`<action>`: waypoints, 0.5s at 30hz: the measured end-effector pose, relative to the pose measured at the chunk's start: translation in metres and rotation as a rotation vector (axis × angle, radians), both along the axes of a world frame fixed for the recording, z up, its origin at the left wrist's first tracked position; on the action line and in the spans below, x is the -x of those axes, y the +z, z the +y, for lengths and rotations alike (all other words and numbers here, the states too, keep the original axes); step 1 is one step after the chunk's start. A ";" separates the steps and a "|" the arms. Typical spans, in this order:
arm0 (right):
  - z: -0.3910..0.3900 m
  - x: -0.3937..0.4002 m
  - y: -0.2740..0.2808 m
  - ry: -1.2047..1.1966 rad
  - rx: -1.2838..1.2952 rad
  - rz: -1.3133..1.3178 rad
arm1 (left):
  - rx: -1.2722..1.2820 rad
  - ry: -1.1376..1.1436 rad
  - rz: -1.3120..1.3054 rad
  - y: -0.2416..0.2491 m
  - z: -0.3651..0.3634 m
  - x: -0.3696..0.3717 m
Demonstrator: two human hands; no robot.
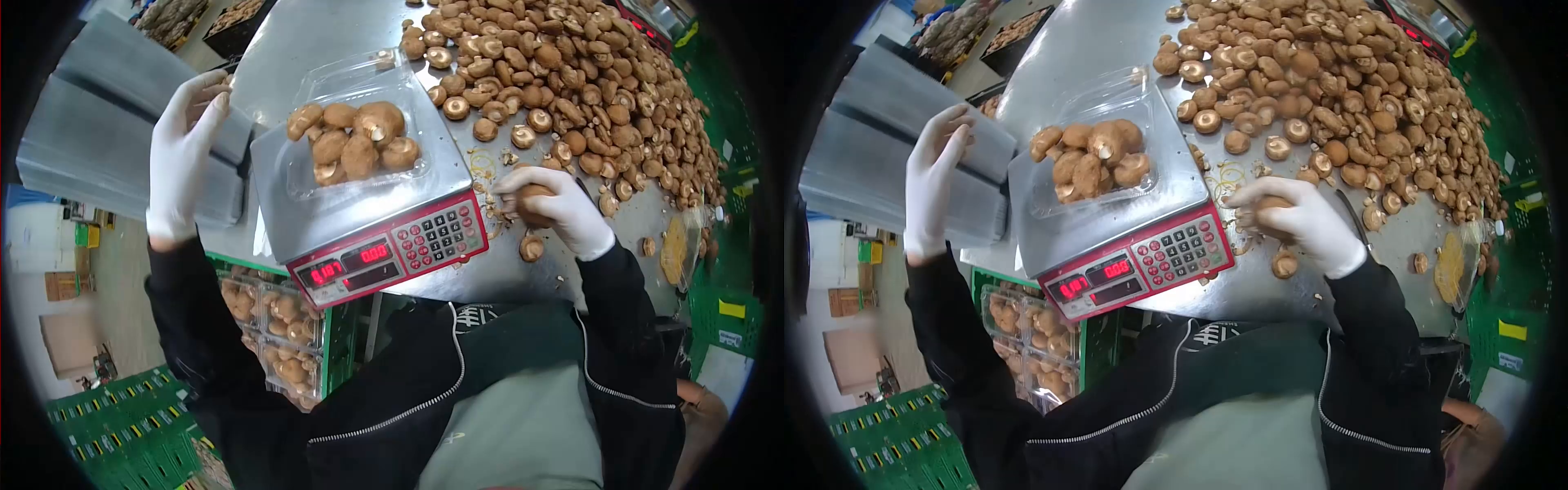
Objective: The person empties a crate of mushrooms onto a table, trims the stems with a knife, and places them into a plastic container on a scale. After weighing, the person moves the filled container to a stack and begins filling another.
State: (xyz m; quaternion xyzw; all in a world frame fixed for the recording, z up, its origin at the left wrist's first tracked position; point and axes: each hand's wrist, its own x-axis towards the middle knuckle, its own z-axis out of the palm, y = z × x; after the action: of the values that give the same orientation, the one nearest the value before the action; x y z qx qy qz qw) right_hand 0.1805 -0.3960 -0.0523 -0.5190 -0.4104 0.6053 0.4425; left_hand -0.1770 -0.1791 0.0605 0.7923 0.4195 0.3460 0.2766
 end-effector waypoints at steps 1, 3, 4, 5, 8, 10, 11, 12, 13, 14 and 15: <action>0.010 0.014 0.021 0.021 0.103 -0.087 | 0.006 -0.050 0.076 -0.008 0.030 0.008; 0.030 0.028 0.011 0.125 0.069 -0.073 | 0.230 0.025 0.152 -0.036 0.073 0.002; 0.037 0.036 0.004 0.143 0.043 -0.049 | 0.299 0.045 0.151 -0.055 0.091 -0.007; 0.044 0.043 -0.002 0.166 0.015 -0.026 | 0.367 0.070 0.149 -0.071 0.105 -0.016; 0.058 0.061 -0.002 0.188 0.044 0.078 | 0.564 0.045 0.079 -0.097 0.123 -0.045; 0.067 0.064 0.002 0.160 0.105 0.169 | 0.566 -0.057 0.046 -0.130 0.144 -0.043; 0.073 0.063 -0.003 0.158 0.076 0.127 | 0.527 -0.110 0.068 -0.131 0.141 -0.045; 0.078 0.062 -0.007 0.158 0.050 0.084 | 0.536 -0.097 0.054 -0.129 0.138 -0.043; 0.081 0.059 -0.007 0.151 0.040 0.043 | 0.544 -0.081 0.038 -0.118 0.126 -0.042; 0.082 0.054 -0.008 0.145 0.029 0.001 | 0.454 -0.087 -0.076 -0.109 0.114 -0.038; 0.083 0.050 -0.009 0.140 0.021 -0.041 | 0.365 -0.092 -0.188 -0.100 0.098 -0.033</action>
State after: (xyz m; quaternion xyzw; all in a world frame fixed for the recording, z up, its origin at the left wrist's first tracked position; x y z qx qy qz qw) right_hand 0.1309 -0.3133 -0.0617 -0.5059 -0.4481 0.6285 0.3851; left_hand -0.1438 -0.0812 -0.0396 0.7115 0.4110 0.3236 0.4691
